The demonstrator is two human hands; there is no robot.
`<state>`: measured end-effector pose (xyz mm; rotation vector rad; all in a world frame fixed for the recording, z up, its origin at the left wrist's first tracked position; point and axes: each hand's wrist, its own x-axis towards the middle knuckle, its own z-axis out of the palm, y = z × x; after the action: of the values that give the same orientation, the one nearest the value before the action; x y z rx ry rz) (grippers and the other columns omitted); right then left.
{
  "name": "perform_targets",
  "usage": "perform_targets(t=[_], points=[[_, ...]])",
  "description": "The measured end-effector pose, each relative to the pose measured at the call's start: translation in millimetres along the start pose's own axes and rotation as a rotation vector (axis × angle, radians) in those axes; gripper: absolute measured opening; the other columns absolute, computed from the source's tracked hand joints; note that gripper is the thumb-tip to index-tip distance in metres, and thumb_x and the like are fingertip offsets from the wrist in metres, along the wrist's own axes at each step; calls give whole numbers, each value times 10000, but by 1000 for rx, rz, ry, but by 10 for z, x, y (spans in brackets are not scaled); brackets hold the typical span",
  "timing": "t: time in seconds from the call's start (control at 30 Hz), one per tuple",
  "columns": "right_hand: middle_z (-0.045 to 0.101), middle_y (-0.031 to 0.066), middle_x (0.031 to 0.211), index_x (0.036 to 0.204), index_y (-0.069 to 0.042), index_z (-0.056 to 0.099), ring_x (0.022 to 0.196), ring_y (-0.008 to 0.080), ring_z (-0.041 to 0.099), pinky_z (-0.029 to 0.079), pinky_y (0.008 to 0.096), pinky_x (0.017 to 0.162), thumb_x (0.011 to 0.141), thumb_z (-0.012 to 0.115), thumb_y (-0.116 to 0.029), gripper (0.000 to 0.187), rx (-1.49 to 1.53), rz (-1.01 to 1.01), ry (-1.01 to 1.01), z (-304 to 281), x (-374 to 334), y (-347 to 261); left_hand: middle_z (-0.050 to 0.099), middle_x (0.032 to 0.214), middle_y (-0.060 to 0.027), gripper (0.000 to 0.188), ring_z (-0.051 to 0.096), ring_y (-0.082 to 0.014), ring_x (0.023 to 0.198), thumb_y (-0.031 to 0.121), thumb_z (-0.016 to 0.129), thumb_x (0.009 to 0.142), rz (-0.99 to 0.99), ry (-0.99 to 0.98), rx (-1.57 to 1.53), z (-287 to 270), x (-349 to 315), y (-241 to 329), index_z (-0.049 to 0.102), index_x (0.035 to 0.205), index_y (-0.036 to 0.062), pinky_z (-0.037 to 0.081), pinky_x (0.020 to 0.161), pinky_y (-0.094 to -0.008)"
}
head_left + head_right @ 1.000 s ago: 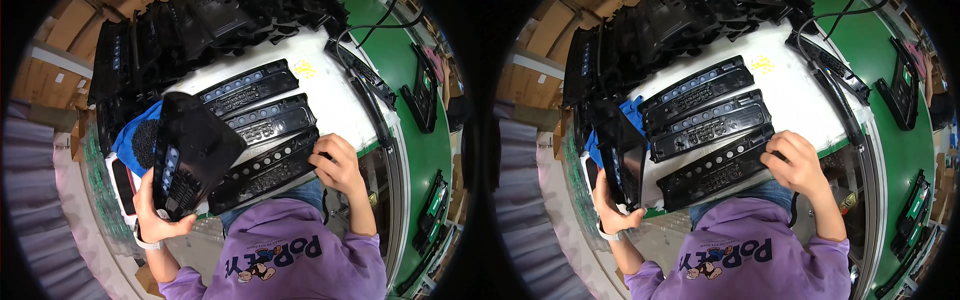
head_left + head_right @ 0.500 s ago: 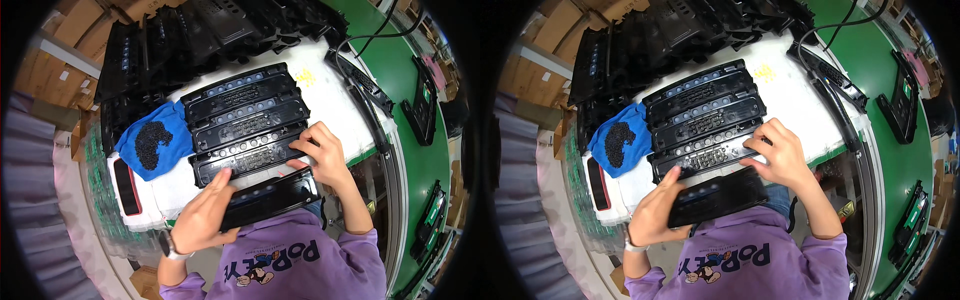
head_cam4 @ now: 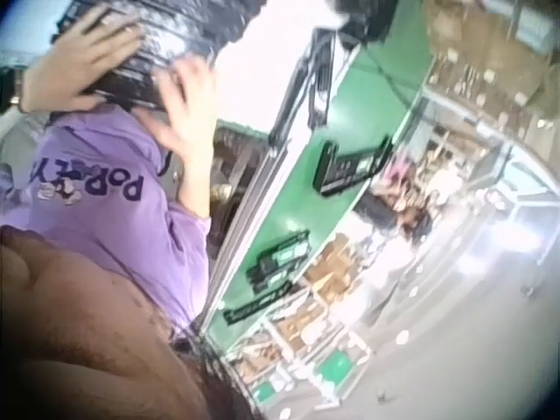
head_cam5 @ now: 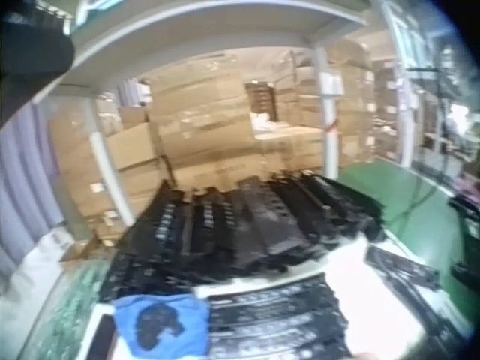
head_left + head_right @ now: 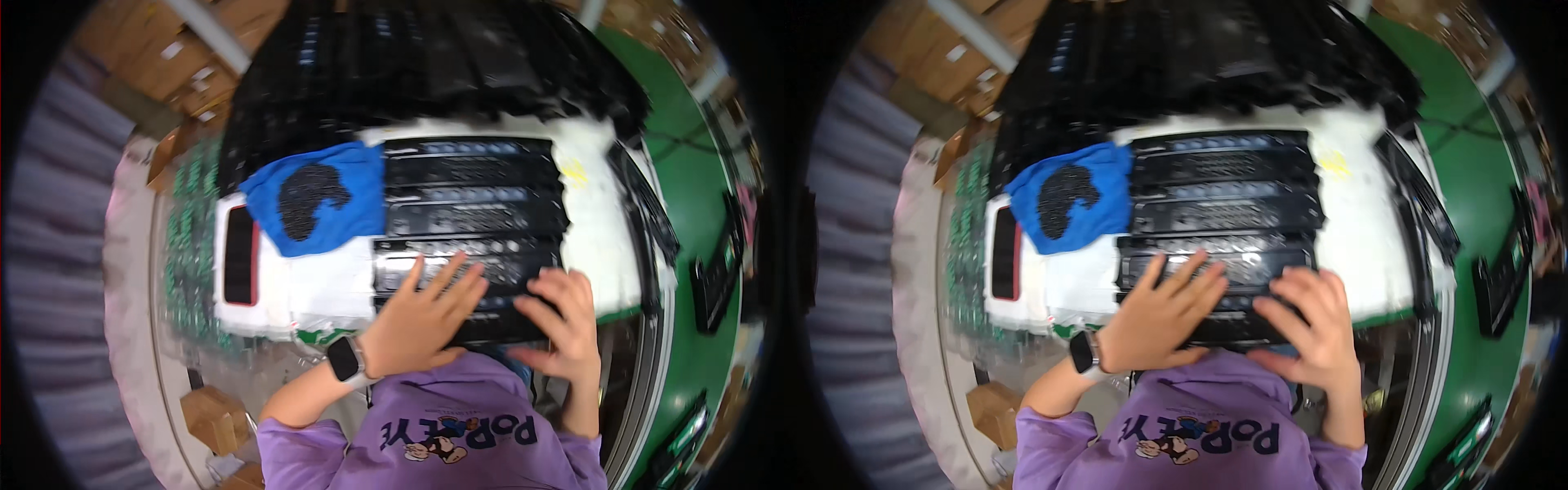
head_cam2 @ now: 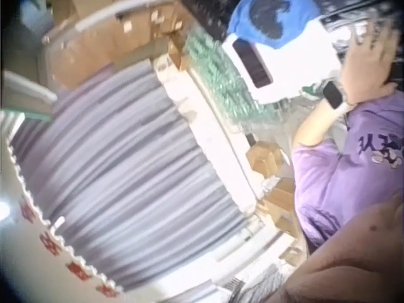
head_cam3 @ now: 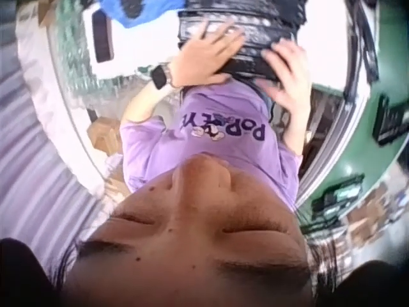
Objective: Assembling components of a device, likely printer or battery parts, by attaching green circuit-like plates to plastic shells using an electric screwdriver.
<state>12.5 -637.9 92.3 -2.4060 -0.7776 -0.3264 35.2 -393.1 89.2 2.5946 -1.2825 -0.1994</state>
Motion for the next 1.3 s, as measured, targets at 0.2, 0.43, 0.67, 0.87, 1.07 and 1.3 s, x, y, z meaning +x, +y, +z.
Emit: perform_targets(t=[0.2, 0.43, 0.67, 0.87, 1.07, 1.3], points=[[559, 134, 1124, 1011, -88, 643, 1151, 333, 486, 343, 503, 947, 568, 743, -412, 558, -163, -3, -179, 90, 53, -117, 463, 1313, -142, 677, 392, -331, 1265, 416, 660, 743, 94, 387, -113, -134, -228, -141, 477, 1244, 0, 293, 1004, -550], [537, 179, 1101, 963, -26, 630, 1084, 402, 493, 385, 505, 886, 577, 746, -409, 556, -174, 35, -113, 50, 157, -270, 604, 793, -120, 120, 592, -272, 700, -4, 539, 773, -593, 1255, -377, -709, -683, -1696, 619, 860, 8, 477, 636, -366], [536, 185, 1095, 955, -25, 629, 1072, 399, 509, 415, 477, 892, 617, 732, -167, 381, -222, 34, -77, 142, 339, -525, 656, 806, -153, 148, 631, -324, 806, 68, 574, 712, -743, 1001, -33, -768, -895, -3238, 695, 797, 73, 499, 755, -413], [527, 209, 1091, 942, 2, 623, 1074, 397, 509, 406, 457, 916, 637, 710, -119, 340, -267, 44, -136, 231, 476, -606, 575, 942, -120, 246, 521, -294, 990, 203, 711, 674, -666, 763, 125, -701, -710, -3510, 693, 870, 56, 433, 883, -375], [540, 181, 1074, 924, -20, 635, 1047, 394, 527, 431, 470, 877, 609, 723, -100, 337, -264, 32, -152, 320, 622, -657, 565, 978, -158, 242, 519, -325, 970, 176, 721, 675, -720, 638, 228, -729, -581, -3512, 682, 831, -4, 441, 884, -375], [536, 193, 1086, 901, -4, 622, 1059, 397, 521, 427, 465, 895, 610, 710, -64, 310, -246, 7, -180, 372, 681, -711, 568, 1010, -165, 95, 528, -344, 945, 76, 702, 673, -687, 706, 280, -623, -575, -3623, 667, 701, -8, 442, 871, -377]])
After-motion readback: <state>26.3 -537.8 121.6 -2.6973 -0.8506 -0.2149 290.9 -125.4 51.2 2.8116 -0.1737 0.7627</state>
